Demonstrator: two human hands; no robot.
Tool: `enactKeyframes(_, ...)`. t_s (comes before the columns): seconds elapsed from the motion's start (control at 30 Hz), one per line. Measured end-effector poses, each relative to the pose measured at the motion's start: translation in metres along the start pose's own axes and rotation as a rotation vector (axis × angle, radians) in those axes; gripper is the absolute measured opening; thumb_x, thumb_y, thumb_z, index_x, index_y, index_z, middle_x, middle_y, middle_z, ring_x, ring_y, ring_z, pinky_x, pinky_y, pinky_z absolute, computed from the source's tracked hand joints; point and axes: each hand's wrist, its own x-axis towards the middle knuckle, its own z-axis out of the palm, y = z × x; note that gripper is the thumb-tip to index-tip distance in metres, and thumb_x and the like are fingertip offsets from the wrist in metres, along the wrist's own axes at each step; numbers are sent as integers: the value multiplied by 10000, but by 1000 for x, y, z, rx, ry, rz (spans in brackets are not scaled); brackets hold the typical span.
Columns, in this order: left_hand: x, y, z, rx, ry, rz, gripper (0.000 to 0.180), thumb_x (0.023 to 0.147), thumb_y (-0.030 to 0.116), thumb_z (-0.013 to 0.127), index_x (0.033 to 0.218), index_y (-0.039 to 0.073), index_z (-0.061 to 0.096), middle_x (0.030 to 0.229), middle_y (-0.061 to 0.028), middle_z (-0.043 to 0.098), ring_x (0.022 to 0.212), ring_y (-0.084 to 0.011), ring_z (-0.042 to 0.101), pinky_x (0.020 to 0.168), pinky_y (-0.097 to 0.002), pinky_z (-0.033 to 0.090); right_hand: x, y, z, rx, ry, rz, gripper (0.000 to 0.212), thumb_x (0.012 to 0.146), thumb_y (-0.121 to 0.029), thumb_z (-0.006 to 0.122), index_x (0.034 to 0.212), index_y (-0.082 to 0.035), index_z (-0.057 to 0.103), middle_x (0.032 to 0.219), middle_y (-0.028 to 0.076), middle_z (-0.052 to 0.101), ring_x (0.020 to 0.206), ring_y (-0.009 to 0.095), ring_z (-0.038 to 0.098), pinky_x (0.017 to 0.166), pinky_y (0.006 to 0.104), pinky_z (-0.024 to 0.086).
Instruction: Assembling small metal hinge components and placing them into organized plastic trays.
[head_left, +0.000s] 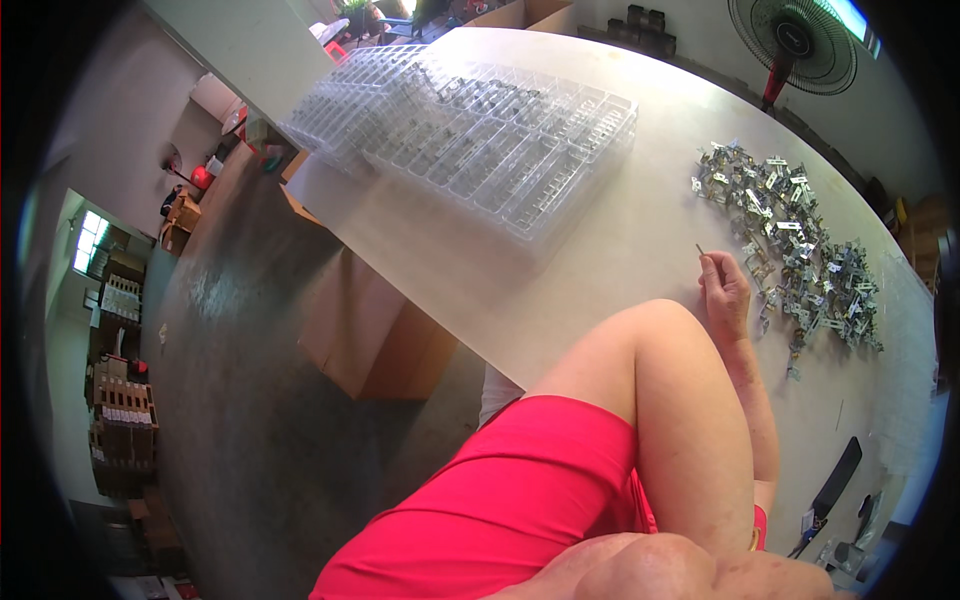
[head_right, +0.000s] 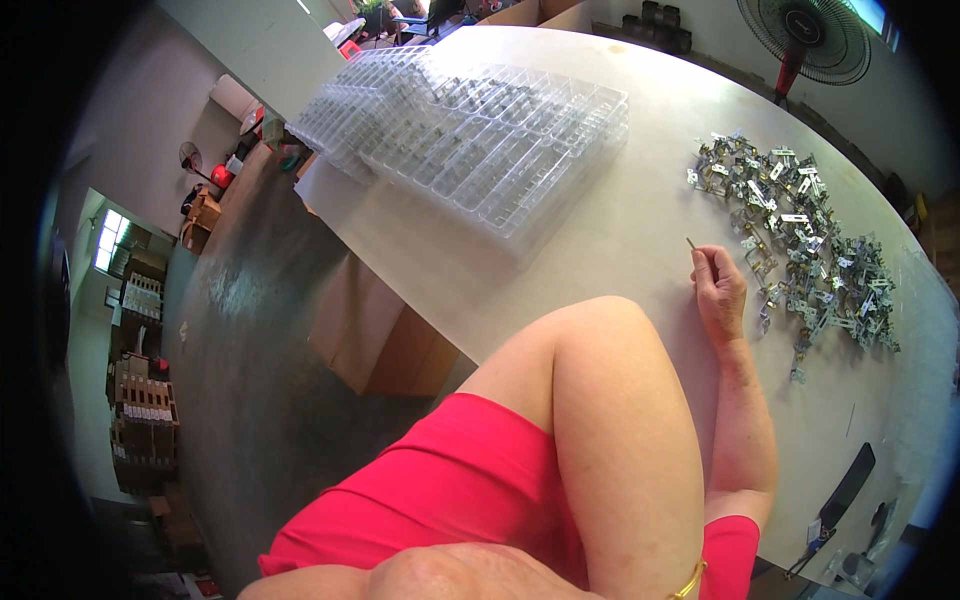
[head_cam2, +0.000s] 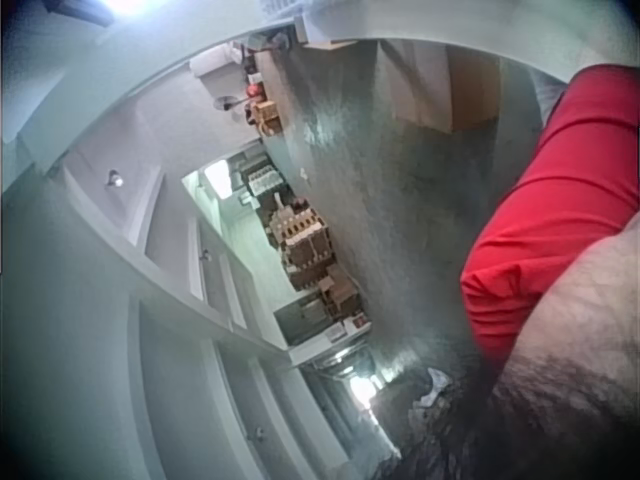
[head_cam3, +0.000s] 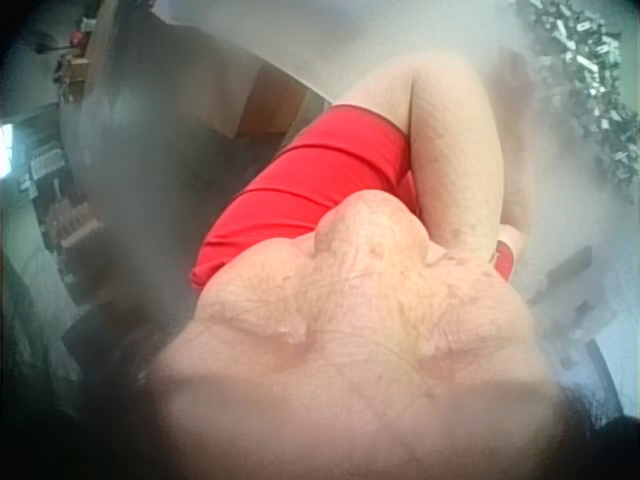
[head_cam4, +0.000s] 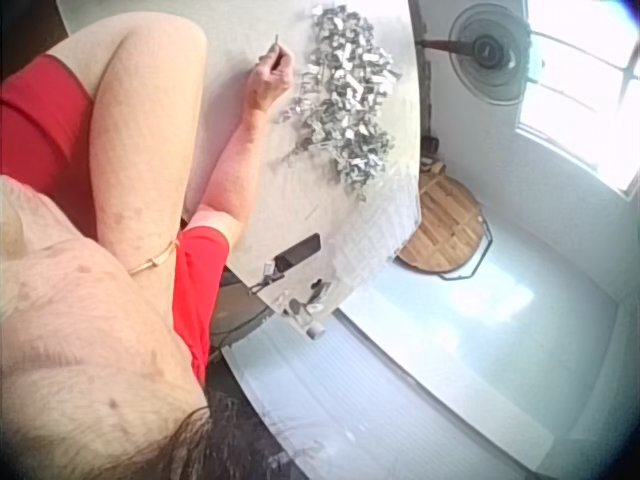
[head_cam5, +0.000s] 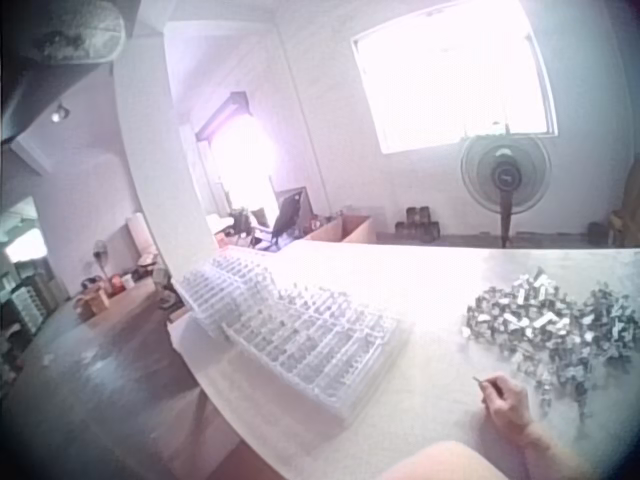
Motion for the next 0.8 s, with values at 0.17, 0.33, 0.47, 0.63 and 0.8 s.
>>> enactKeyframes(0.17,1,3,-3,9,-4,-10,250,884,166,677,1018,-40,630,888,-133,683,808,-239,682,718,-336,535,0,0,-1,-23,-2,-23,91,976,-150,622,972,-64,652,687,-40,567,597,29,495,536,196,402)
enactKeyframes(0.33,5,8,-7,13,-28,-11,249,885,167,677,1017,-40,632,886,-132,684,805,-236,683,716,-335,536,-1,1,-4,16,6,-17,86,977,-146,619,965,-66,649,683,-39,567,598,30,498,535,201,410)
enactKeyframes(0.47,7,7,-9,17,-18,-25,249,886,167,677,1016,-40,633,886,-131,686,803,-234,685,714,-334,537,2,6,3,19,-9,-23,86,977,-147,620,963,-66,647,678,-44,562,594,28,492,535,201,410)
enactKeyframes(0.63,11,16,-4,34,-32,-26,249,886,168,677,1014,-40,634,884,-130,687,800,-231,686,712,-333,538,-1,4,4,-2,-11,-43,83,973,-145,625,961,-67,651,668,-48,561,596,25,502,529,204,410)
enactKeyframes(0.8,33,17,-5,27,-148,-9,248,887,169,678,1013,-41,635,883,-128,689,797,-228,687,710,-332,539,-4,1,-1,-72,40,-48,95,958,-143,630,951,-54,662,672,1,598,600,72,538,544,247,436)
